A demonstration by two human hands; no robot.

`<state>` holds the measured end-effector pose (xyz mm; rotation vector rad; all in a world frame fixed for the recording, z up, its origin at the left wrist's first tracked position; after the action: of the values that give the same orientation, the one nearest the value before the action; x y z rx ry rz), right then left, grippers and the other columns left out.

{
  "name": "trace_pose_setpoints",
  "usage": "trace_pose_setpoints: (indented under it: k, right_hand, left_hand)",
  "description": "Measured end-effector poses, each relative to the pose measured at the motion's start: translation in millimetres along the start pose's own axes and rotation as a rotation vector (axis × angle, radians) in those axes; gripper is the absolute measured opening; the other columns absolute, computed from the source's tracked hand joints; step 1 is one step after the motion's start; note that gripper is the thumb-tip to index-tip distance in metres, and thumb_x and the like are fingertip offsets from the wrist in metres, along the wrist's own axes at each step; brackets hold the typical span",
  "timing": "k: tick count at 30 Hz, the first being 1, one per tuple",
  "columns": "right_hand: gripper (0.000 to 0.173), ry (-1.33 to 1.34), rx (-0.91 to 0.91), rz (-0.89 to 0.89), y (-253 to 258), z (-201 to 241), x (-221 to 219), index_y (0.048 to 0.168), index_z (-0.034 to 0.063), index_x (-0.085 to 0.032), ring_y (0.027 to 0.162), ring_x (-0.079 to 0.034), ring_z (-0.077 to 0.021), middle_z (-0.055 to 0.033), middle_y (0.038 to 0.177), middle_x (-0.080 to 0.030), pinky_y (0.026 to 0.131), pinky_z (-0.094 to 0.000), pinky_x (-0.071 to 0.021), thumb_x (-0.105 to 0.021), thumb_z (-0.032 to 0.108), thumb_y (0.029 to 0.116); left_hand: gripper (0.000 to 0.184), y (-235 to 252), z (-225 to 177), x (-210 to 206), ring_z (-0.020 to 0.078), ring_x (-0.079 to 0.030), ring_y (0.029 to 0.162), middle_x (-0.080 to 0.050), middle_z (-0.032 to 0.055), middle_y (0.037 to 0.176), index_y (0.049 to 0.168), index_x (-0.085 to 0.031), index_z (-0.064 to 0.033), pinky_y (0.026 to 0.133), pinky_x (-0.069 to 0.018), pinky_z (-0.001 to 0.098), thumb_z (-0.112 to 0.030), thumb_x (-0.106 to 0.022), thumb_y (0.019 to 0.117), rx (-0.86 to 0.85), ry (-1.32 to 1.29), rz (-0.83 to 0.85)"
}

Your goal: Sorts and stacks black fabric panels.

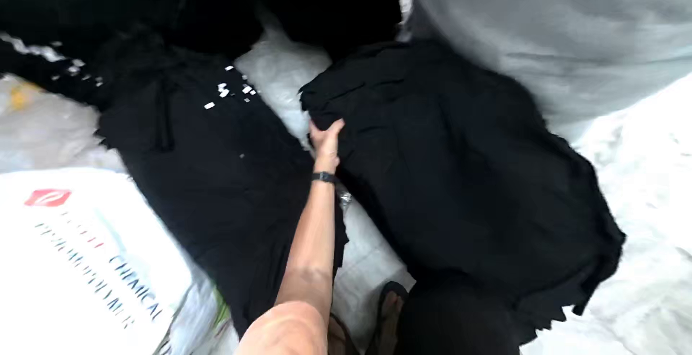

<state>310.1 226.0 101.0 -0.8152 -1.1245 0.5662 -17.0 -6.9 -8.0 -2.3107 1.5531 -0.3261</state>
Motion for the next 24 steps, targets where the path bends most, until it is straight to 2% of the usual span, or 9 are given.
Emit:
trace_pose_setpoints:
  k: [3, 6, 8, 11, 13, 15, 19, 22, 24]
  right_hand:
    - [0.029, -0.438, 0.627, 0.101, 71.9, -77.8, 32.5, 0.108, -0.0172, -0.061, 0.082, -0.065, -0.0224, -0.0253, 0.094, -0.066, 0.072, -0.0391, -0.0543, -0.058, 0.008, 0.0940]
    - [0.039, -0.749, 0.602, 0.294, 71.9, -27.4, 55.8, 0.117, -0.0158, -0.062, 0.093, -0.065, -0.0444, -0.0341, 0.103, -0.066, 0.087, -0.0644, -0.0495, -0.061, 0.020, 0.1012]
    - [0.046, -0.646, 0.848, 0.246, 56.9, 22.8, 54.8, 0.117, -0.0082, -0.066, 0.086, -0.069, -0.0428, -0.0293, 0.099, -0.069, 0.080, -0.0660, -0.0542, -0.059, 0.035, 0.1035]
    - [0.043, -0.489, 1.164, 0.272, -5.8, 95.5, 12.1, 0.122, -0.0061, -0.064, 0.088, -0.069, -0.0349, -0.0248, 0.102, -0.069, 0.080, -0.0559, -0.0555, -0.053, 0.032, 0.1057]
    - [0.037, -0.525, 1.216, 0.380, -45.3, 124.0, -37.2, 0.123, -0.0054, -0.064, 0.095, -0.070, -0.0338, -0.0240, 0.108, -0.070, 0.087, -0.0532, -0.0560, -0.056, 0.027, 0.1057]
    - [0.037, -0.710, 1.213, 0.509, -75.0, 132.6, -88.7, 0.123, -0.0021, -0.066, 0.102, -0.069, -0.0352, -0.0224, 0.110, -0.070, 0.093, -0.0561, -0.0529, -0.061, 0.030, 0.1042]
    - [0.045, -1.156, 1.196, 0.714, -112.7, 127.3, -160.8, 0.126, 0.0035, -0.067, 0.115, -0.064, -0.0368, -0.0204, 0.118, -0.069, 0.100, -0.0582, -0.0456, -0.058, 0.042, 0.1048]
    - [0.045, -1.181, 1.230, 0.689, -106.8, 119.0, -198.2, 0.127, 0.0036, -0.067, 0.115, -0.064, -0.0376, -0.0208, 0.117, -0.069, 0.099, -0.0576, -0.0464, -0.057, 0.042, 0.1053]
    - [0.046, -1.246, 1.216, 0.671, -91.9, 108.3, -220.7, 0.132, 0.0018, -0.063, 0.121, -0.062, -0.0391, -0.0228, 0.124, -0.067, 0.102, -0.0581, -0.0450, -0.054, 0.040, 0.1065]
  left_hand:
    - [0.085, 19.3, 15.5, 23.0, 0.0388, -0.037, 0.148, -0.035, 0.0312, 0.158, 0.159, -0.017, 0.0068, 0.122, -0.0326, 0.0503, -0.016, -0.070, 0.0961, 0.005, 0.381, 0.080]
    - [0.054, -16.3, -24.8, 80.1, 0.0384, -0.056, 0.132, -0.049, 0.0276, 0.149, 0.149, -0.045, 0.0042, 0.111, -0.0464, 0.0515, -0.017, -0.060, 0.1022, -0.146, 0.676, 0.229]
    - [0.047, -51.7, -46.1, 141.8, 0.0374, -0.060, 0.126, -0.055, 0.0247, 0.145, 0.144, -0.053, 0.0005, 0.106, -0.0503, 0.0525, -0.024, -0.059, 0.1034, -0.189, 0.775, 0.106]
    - [0.072, -109.6, -7.6, 202.6, 0.0521, -0.041, 0.139, -0.043, 0.0296, 0.153, 0.149, -0.046, -0.0041, 0.107, -0.0357, 0.0739, -0.053, -0.061, 0.0985, -0.004, 1.001, 0.046]
    - [0.079, -125.5, 24.6, 183.7, 0.0528, -0.012, 0.154, -0.021, 0.0254, 0.167, 0.154, -0.047, -0.0121, 0.113, -0.0101, 0.0805, -0.062, -0.062, 0.0938, 0.096, 1.259, 0.161]
    - [0.080, -122.9, 39.7, 161.7, 0.0528, -0.003, 0.154, -0.013, 0.0234, 0.170, 0.153, -0.049, -0.0185, 0.113, -0.0067, 0.0802, -0.067, -0.063, 0.0906, 0.143, 1.395, 0.161]
    - [0.054, -118.3, 61.8, 150.6, 0.0522, -0.009, 0.154, -0.021, 0.0267, 0.166, 0.142, -0.058, -0.0103, 0.115, -0.0158, 0.0755, -0.042, -0.062, 0.0978, 0.071, 1.407, 0.039]
    - [0.031, -157.2, 105.9, 170.3, 0.0461, -0.041, 0.143, -0.053, 0.0240, 0.148, 0.113, -0.071, 0.0033, 0.107, -0.0351, 0.0683, -0.018, -0.058, 0.0949, -0.230, 1.269, -0.176]
    - [0.023, -185.8, 140.1, 186.9, 0.0487, -0.048, 0.137, -0.061, 0.0257, 0.137, 0.099, -0.071, 0.0058, 0.110, -0.0339, 0.0676, -0.014, -0.061, 0.0920, -0.361, 1.166, -0.248]
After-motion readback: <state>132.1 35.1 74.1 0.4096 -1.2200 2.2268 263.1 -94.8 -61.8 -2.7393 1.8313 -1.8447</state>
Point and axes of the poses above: each hand's wrist, its own y-axis towards the middle knuckle, its own x-axis out of the back of the hand, z = x × y, the point moved 2 cm from there along y, towards the middle knuckle
